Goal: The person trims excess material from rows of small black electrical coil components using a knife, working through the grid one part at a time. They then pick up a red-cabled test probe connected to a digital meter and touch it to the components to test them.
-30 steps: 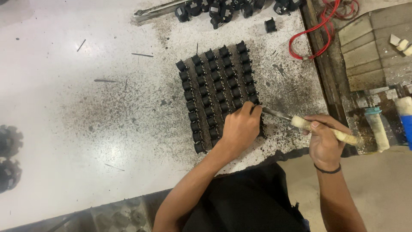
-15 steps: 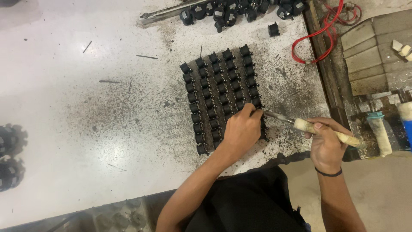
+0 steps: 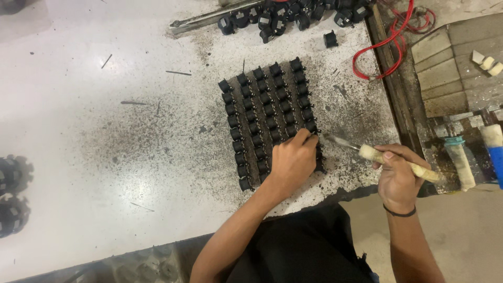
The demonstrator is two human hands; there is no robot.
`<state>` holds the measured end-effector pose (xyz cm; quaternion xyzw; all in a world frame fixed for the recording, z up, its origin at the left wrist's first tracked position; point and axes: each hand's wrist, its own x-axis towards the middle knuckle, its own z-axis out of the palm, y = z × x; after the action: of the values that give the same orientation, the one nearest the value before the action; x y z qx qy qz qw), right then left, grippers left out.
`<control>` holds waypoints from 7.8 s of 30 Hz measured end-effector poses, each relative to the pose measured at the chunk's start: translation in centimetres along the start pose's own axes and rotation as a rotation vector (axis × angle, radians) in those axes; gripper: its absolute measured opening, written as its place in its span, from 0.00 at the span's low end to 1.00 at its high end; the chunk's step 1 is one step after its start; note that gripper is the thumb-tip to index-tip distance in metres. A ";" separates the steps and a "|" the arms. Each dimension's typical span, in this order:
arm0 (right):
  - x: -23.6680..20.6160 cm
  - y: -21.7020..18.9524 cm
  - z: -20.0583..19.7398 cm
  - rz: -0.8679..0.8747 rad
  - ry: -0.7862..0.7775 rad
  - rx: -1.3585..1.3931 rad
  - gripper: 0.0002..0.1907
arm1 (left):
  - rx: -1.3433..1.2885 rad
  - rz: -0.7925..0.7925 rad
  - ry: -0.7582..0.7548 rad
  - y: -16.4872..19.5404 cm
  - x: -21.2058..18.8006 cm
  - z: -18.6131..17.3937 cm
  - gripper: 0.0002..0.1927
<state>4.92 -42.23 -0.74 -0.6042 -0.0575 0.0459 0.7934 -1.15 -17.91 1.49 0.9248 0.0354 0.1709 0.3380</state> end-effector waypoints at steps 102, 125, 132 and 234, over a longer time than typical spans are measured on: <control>4.7 1.9 3.0 -0.071 -0.065 -0.040 0.07 | 0.080 -0.004 -0.045 -3.7 5.0 -0.6 0.10; 5.0 1.9 3.0 0.009 -0.026 0.071 0.07 | 0.003 -0.002 -0.036 -4.0 5.7 -1.4 0.08; 5.1 2.0 3.0 0.035 -0.011 -0.032 0.08 | 0.049 0.005 -0.105 -3.9 6.2 -1.0 0.08; 7.2 3.7 3.9 0.008 0.029 0.017 0.07 | 0.149 -0.013 -0.155 -4.4 8.3 -0.2 0.11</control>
<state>11.43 -36.55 -3.06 -0.5984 -0.0430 0.0407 0.7990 6.76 -12.87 1.27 0.9575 0.0275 0.0936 0.2713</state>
